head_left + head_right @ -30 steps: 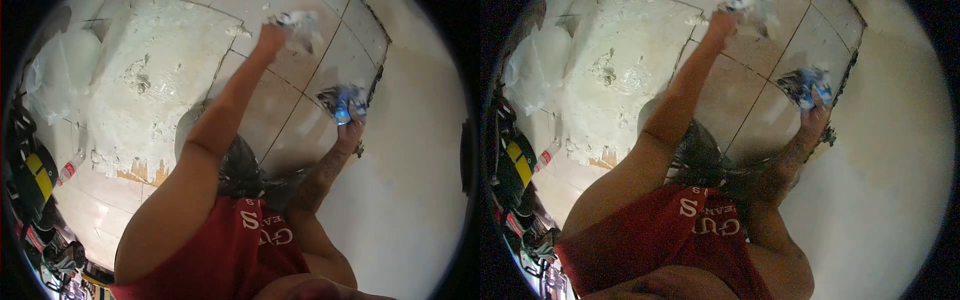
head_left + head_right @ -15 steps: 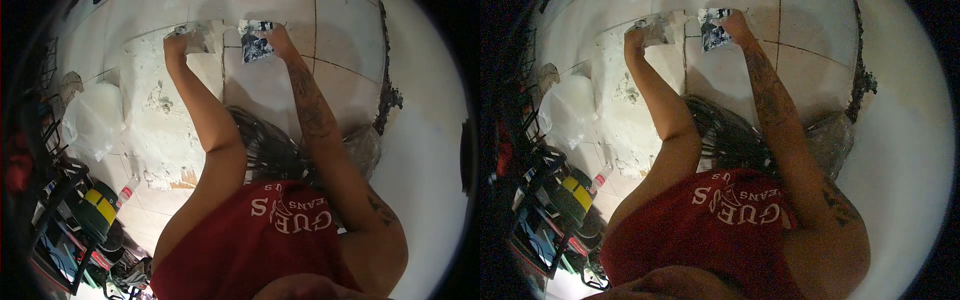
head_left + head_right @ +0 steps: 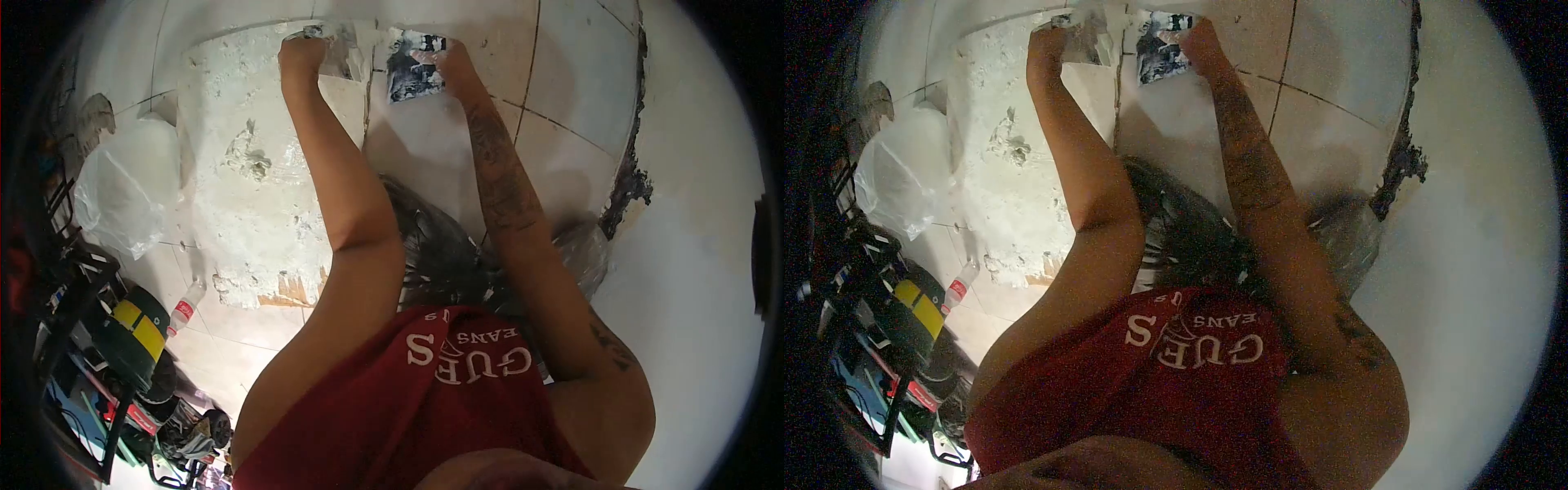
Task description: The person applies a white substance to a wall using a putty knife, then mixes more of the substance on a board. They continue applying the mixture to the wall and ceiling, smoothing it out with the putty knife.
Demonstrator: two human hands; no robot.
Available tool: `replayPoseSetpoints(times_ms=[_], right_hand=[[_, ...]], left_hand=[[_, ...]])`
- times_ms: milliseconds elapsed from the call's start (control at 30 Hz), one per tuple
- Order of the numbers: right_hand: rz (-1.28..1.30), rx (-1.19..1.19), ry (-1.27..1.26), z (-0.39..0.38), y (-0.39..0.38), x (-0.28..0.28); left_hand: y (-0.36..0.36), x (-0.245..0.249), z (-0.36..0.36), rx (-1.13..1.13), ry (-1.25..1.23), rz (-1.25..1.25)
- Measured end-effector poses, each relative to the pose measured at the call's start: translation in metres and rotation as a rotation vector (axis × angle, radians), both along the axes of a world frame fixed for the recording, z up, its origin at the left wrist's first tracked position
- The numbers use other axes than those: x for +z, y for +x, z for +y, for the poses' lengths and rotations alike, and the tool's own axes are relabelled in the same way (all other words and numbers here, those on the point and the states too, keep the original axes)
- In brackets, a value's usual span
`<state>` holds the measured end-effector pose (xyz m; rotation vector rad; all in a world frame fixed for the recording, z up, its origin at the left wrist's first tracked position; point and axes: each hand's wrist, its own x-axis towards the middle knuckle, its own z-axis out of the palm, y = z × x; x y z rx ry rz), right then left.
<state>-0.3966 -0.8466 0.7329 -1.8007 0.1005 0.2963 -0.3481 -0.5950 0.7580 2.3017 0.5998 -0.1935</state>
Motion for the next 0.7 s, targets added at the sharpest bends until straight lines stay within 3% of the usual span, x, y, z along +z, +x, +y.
replayPoseSetpoints(times_ms=[33, 100, 167, 267, 333, 367, 433, 467, 533, 567, 600, 667, 700], right_hand=[[-0.360, 0.030, 0.014, 0.006, 0.001, -0.008], [-0.667, 0.242, -0.451, 0.000, 0.001, -0.020], [-0.740, 0.256, -0.473, 0.006, 0.003, -0.011], [-0.469, 0.038, -0.014, 0.024, 0.005, -0.004], [-0.275, -0.046, 0.065, 0.033, 0.011, -0.007], [-0.249, -0.067, 0.014, 0.037, 0.014, -0.012], [-0.204, -0.108, -0.085, 0.047, 0.022, -0.022], [-0.179, -0.060, -0.169, 0.053, 0.022, -0.001], [-0.133, 0.033, -0.342, 0.060, 0.021, 0.040], [-0.312, 0.030, -0.447, 0.066, 0.026, 0.036], [-0.355, 0.082, -0.491, 0.067, 0.029, 0.045], [-0.448, 0.191, -0.582, 0.075, 0.036, 0.090], [-0.499, 0.239, -0.651, 0.073, 0.044, 0.098]], left_hand=[[0.000, 0.001, -0.001, -0.008, 0.008, 0.011], [-0.001, 0.002, -0.003, -0.024, 0.022, 0.035], [0.001, 0.005, -0.006, -0.042, 0.027, 0.057], [0.003, 0.010, -0.008, -0.060, 0.018, 0.078], [0.002, 0.004, -0.005, -0.173, 0.090, 0.010], [0.001, 0.002, -0.004, -0.230, 0.126, -0.025], [0.000, 0.001, -0.007, -0.126, 0.071, 0.033], [0.000, 0.002, -0.008, -0.073, 0.044, 0.059], [0.002, -0.012, -0.004, -0.005, -0.062, 0.015], [0.006, -0.014, -0.003, 0.028, -0.117, -0.011], [0.008, -0.017, -0.002, 0.107, -0.332, -0.070], [-0.005, 0.045, -0.009, 0.259, -0.764, -0.194], [-0.005, 0.054, -0.009, 0.270, -0.854, -0.225]])
